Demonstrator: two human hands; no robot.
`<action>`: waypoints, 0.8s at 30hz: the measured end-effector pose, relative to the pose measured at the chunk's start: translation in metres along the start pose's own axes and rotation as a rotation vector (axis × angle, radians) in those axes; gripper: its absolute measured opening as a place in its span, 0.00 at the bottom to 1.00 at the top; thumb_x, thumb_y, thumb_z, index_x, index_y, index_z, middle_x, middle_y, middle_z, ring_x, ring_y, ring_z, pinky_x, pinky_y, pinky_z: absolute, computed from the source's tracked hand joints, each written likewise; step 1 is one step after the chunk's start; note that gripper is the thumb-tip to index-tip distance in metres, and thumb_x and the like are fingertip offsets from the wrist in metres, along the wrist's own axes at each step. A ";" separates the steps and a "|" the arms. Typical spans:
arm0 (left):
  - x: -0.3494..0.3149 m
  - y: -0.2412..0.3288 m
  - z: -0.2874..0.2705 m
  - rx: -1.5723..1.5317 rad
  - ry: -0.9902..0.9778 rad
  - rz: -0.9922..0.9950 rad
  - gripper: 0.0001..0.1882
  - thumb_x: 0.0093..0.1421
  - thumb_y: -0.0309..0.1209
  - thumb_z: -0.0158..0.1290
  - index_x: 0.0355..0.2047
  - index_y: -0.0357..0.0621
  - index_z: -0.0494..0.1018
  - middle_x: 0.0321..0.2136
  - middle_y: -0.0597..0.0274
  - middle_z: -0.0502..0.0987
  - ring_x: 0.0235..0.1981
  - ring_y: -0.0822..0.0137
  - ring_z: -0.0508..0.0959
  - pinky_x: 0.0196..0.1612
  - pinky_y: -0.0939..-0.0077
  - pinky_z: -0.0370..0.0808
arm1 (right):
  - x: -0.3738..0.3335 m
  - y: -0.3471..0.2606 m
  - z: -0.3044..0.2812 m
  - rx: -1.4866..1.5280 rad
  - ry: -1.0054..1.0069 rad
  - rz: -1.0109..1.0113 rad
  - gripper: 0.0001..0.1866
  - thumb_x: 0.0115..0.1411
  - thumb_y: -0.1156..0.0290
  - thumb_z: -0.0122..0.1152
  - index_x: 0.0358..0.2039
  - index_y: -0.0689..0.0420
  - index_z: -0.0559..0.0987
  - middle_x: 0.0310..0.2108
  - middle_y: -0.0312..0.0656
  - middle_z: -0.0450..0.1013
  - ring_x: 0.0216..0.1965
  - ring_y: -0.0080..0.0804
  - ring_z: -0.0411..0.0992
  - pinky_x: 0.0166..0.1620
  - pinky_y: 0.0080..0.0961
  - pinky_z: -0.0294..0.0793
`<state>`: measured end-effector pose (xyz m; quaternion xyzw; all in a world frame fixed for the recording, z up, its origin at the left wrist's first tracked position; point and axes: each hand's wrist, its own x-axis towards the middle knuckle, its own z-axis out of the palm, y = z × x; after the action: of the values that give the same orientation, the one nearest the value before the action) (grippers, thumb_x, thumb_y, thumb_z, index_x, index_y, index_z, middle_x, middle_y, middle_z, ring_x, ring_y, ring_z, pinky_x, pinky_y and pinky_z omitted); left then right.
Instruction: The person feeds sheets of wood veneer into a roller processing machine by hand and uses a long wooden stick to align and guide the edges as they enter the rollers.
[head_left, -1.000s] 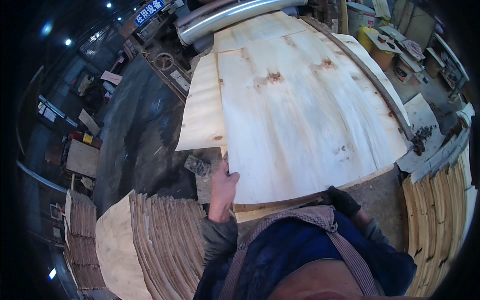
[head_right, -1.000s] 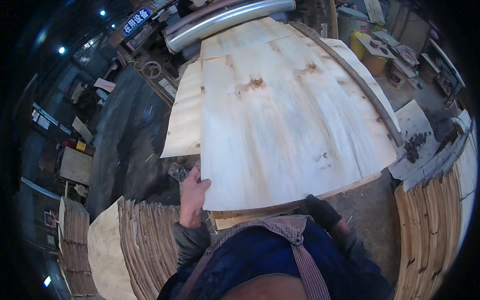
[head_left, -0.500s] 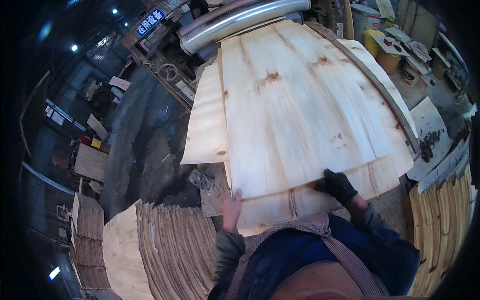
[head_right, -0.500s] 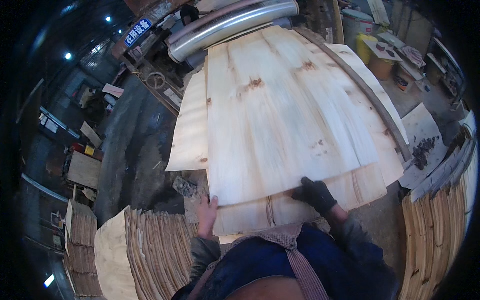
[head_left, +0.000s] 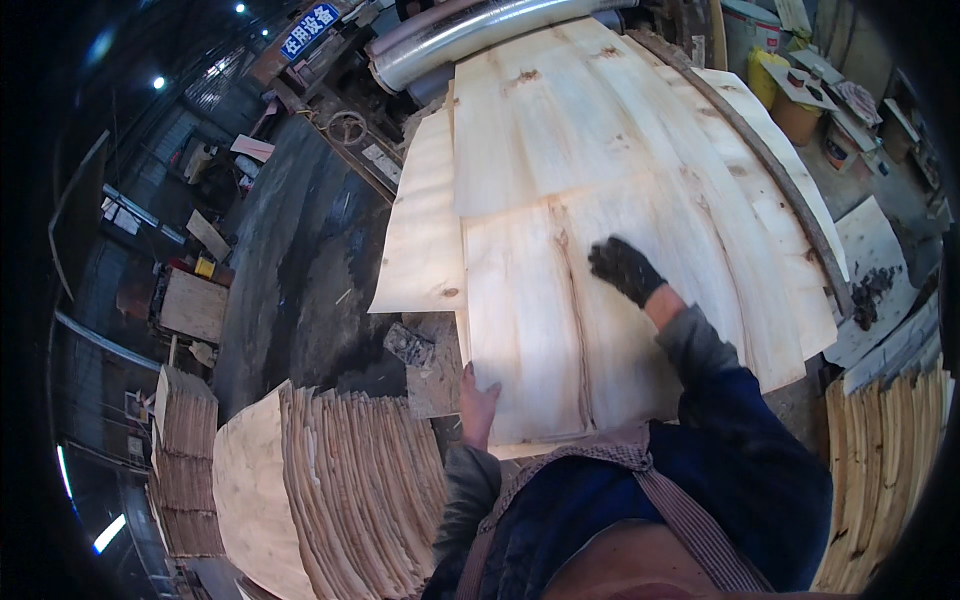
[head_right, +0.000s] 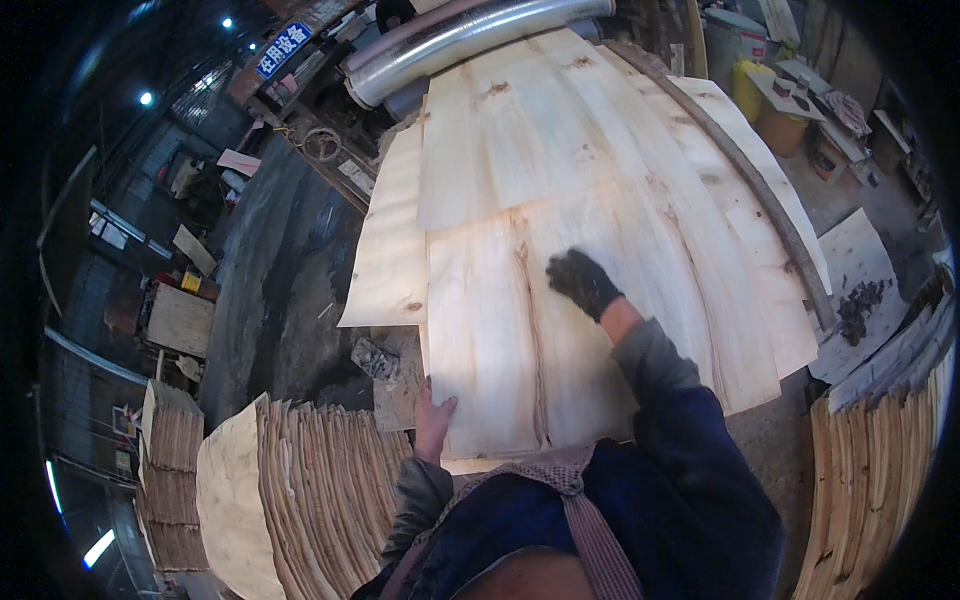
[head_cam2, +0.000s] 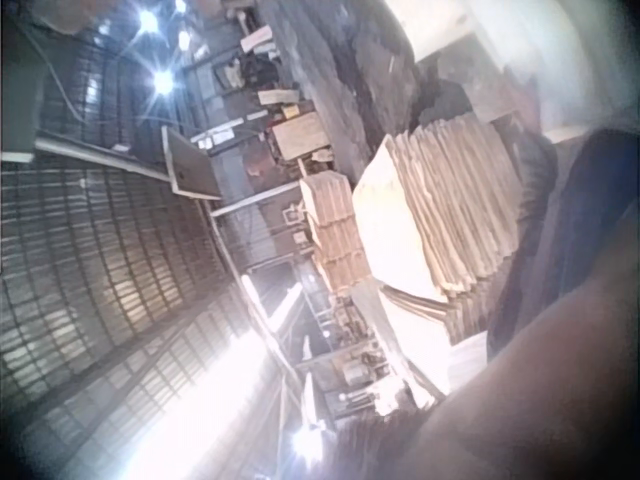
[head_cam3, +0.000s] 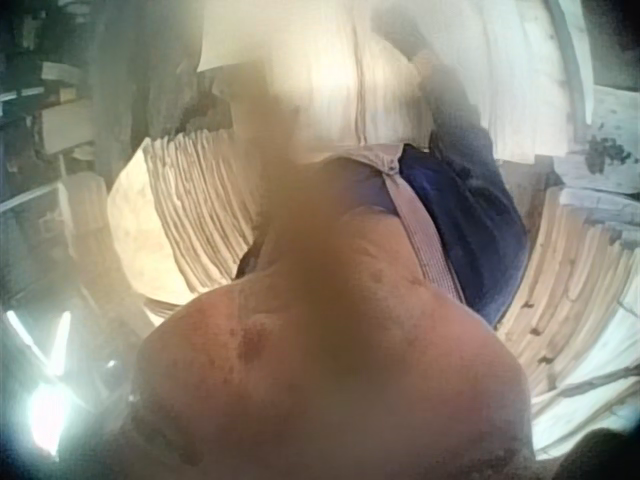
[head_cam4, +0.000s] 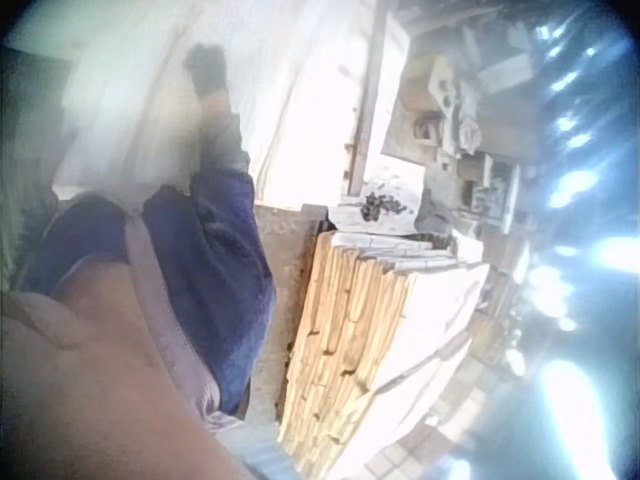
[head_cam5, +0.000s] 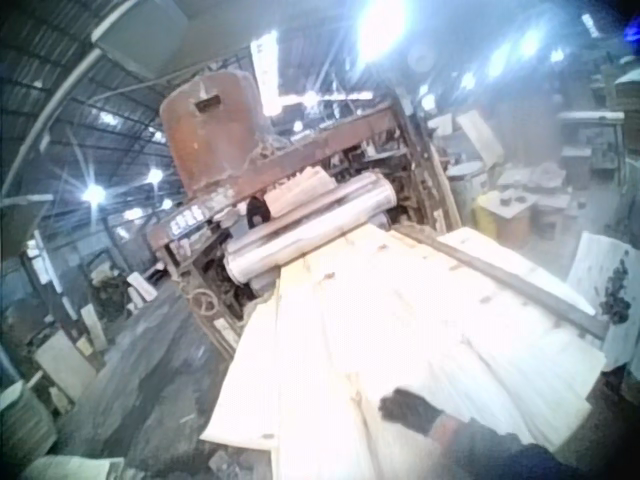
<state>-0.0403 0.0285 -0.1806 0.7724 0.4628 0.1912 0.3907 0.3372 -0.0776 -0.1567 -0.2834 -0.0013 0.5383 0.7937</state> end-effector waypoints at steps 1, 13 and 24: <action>0.003 0.004 -0.002 -0.118 -0.040 -0.028 0.37 0.49 0.27 0.56 0.58 0.32 0.53 0.54 0.43 0.62 0.54 0.54 0.64 0.55 0.70 0.63 | -0.006 0.019 -0.038 -0.048 -0.173 -0.068 0.21 0.62 0.69 0.47 0.54 0.61 0.62 0.52 0.53 0.64 0.53 0.48 0.64 0.55 0.45 0.65; -0.017 0.118 -0.051 -0.660 -0.218 -0.016 0.31 0.50 0.12 0.43 0.57 0.33 0.56 0.50 0.52 0.68 0.49 0.66 0.70 0.49 0.77 0.67 | -0.252 0.079 -0.039 -0.442 -0.121 0.178 0.16 0.63 0.70 0.41 0.49 0.63 0.65 0.45 0.51 0.69 0.44 0.42 0.70 0.49 0.36 0.70; -0.016 0.148 -0.089 -0.817 -0.149 0.058 0.33 0.49 0.11 0.43 0.59 0.34 0.54 0.43 0.54 0.74 0.41 0.69 0.75 0.45 0.80 0.69 | -0.266 0.072 -0.093 -1.475 0.047 -0.332 0.15 0.59 0.59 0.53 0.27 0.58 0.74 0.18 0.40 0.70 0.18 0.31 0.68 0.23 0.24 0.68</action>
<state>-0.0229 0.0130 -0.0087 0.5782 0.2973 0.3135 0.6921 0.1927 -0.3280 -0.1866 -0.7487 -0.3869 0.2649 0.4687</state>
